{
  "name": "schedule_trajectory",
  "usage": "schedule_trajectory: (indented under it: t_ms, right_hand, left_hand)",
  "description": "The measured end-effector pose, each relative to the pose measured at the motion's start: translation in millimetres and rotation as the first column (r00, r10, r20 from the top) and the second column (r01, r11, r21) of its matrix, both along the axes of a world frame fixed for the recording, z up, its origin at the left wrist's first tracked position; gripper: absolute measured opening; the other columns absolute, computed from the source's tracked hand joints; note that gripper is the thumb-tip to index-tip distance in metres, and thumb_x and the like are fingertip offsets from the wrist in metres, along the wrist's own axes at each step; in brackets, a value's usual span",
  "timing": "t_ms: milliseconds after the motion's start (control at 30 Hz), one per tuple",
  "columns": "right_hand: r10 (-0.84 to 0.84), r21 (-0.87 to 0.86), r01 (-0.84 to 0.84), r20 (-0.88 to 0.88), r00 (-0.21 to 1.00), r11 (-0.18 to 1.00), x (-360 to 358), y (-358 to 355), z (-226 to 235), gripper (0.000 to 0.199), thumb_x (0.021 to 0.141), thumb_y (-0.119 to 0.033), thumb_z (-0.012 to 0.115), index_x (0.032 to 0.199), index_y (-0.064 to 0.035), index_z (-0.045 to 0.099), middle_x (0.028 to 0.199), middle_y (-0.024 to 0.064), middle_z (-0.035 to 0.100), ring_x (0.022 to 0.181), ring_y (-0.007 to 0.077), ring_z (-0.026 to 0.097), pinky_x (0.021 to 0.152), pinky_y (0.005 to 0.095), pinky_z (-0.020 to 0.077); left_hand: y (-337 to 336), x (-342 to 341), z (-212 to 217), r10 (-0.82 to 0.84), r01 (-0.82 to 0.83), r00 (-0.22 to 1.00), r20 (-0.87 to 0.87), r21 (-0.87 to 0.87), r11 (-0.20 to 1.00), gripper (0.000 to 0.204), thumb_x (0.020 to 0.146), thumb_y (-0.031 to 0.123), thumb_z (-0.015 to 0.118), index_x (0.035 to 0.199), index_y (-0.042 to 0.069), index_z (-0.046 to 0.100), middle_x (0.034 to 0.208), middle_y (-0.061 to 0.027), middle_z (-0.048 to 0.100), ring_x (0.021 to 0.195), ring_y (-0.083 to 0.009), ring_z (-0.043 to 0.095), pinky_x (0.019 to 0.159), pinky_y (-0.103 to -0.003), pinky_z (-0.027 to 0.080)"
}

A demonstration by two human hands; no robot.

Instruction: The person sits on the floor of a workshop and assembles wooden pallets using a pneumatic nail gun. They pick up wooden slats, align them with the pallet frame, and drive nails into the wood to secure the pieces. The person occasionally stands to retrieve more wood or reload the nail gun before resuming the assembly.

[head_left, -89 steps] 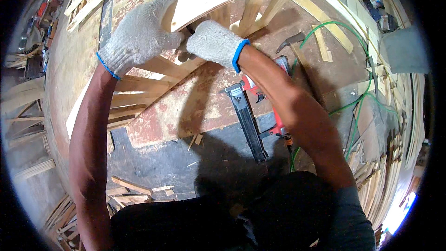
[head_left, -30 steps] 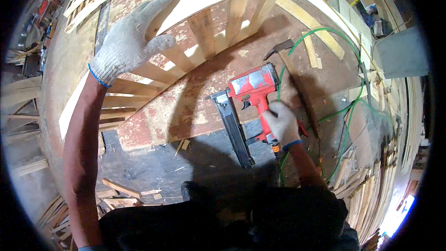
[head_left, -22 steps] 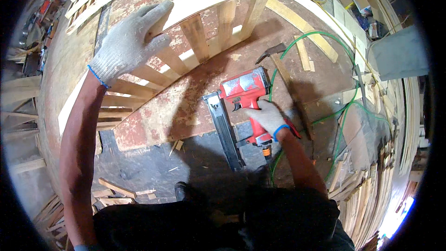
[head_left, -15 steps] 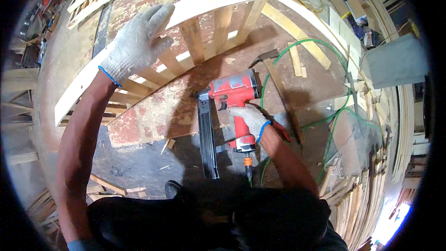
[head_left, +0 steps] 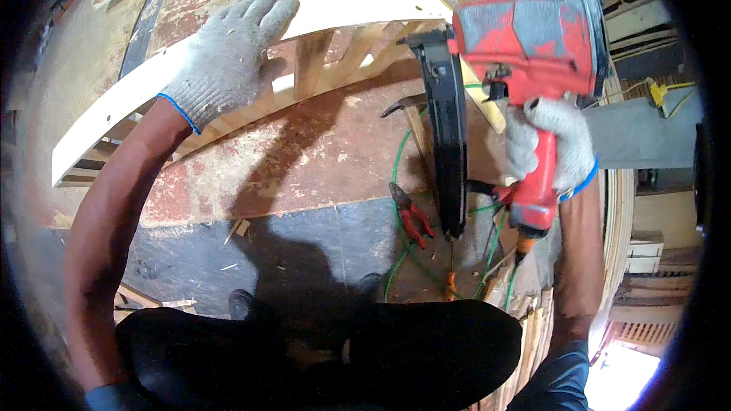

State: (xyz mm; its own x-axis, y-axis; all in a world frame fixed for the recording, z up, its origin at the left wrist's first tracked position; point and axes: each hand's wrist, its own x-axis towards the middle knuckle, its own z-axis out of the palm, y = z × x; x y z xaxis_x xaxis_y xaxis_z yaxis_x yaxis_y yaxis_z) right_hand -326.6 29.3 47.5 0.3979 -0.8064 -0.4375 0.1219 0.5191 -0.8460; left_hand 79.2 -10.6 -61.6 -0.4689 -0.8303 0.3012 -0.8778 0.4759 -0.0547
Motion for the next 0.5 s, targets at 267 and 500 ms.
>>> schedule_trajectory:
  t_ms: [267,500]
  right_hand:
    - [0.049,-0.062,-0.071,-0.298,0.953,0.996,28.4,-35.1,48.8,0.021,0.097,-0.027,0.063,0.088,-0.009,0.059,0.065,0.0034,0.058,0.048,0.0158,0.056,0.043,0.032,0.0503]
    - [0.051,-0.02,-0.062,-0.357,0.933,0.998,39.9,-45.2,49.3,0.021,0.097,-0.028,0.064,0.087,-0.01,0.06,0.065,0.0008,0.057,0.048,0.0135,0.055,0.043,0.0296,0.0497]
  left_hand:
    - [1.5,-4.9,1.2,0.032,-0.032,0.999,-0.042,-0.003,0.999,0.076,0.087,0.021,0.071,0.154,0.009,0.037,0.153,-0.022,0.043,0.134,-0.0408,0.049,0.11,-0.047,0.042]
    - [3.0,-6.2,-4.7,0.029,-0.031,0.999,-0.046,-0.042,0.999,0.076,0.086,0.022,0.072,0.153,0.009,0.037,0.153,-0.0219,0.043,0.133,-0.0402,0.049,0.112,-0.047,0.041]
